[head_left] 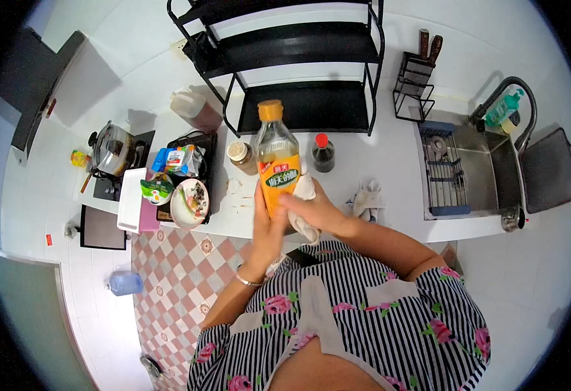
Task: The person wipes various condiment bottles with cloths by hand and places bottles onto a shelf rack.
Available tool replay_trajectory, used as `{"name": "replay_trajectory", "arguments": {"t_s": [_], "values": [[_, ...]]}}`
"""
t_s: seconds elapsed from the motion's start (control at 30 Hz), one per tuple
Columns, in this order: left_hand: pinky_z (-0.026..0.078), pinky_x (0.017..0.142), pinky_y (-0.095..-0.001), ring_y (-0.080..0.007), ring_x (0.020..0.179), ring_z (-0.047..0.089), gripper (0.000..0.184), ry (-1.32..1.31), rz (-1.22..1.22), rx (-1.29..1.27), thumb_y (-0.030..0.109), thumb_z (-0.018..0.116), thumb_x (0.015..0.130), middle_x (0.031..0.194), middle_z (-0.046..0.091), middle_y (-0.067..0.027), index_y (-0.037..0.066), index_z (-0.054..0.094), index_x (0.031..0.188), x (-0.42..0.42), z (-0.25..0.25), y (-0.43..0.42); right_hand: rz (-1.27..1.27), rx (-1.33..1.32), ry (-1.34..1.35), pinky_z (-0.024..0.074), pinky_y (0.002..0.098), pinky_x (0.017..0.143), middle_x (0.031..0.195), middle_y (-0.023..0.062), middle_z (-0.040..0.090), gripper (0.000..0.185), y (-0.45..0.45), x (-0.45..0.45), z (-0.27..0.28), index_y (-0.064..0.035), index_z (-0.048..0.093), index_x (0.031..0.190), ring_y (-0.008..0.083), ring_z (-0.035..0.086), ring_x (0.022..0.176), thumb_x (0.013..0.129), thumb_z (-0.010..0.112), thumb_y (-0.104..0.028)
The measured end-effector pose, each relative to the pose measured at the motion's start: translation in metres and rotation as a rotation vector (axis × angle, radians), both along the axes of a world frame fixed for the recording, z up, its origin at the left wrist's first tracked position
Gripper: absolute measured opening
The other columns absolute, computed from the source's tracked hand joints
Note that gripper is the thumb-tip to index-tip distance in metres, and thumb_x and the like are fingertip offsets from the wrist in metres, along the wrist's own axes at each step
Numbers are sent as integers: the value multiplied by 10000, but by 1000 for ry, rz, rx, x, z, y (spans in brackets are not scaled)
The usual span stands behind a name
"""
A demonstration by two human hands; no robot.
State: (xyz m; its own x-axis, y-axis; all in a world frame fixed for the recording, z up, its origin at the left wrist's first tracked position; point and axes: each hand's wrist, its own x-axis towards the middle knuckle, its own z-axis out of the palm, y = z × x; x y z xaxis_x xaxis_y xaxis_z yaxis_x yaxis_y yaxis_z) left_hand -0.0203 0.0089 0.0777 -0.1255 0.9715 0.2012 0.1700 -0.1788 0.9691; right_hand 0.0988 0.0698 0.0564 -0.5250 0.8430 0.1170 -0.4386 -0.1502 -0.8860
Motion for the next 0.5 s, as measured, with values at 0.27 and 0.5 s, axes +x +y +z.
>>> {"name": "replay_trajectory", "arguments": {"t_s": [0.27, 0.5], "values": [[416, 944, -299, -173, 1126, 497, 570, -226, -135, -88, 131, 549, 902, 1218, 506, -105, 2, 285, 1391, -11, -21, -3, -52, -1, -97, 449, 319, 909, 1169, 115, 561, 526, 19, 1, 34, -13, 440, 1285, 171, 544, 1064, 990, 368, -442], [408, 984, -335, -181, 1140, 518, 694, -505, -406, -285, 511, 458, 935, 1284, 502, -86, 14, 303, 1394, -32, -36, -18, 538, -500, 326, 457, 398, 960, 1249, 194, 524, 617, 58, 16, 72, -32, 420, 1323, 280, 531, 1172, 947, 408, -520]]}}
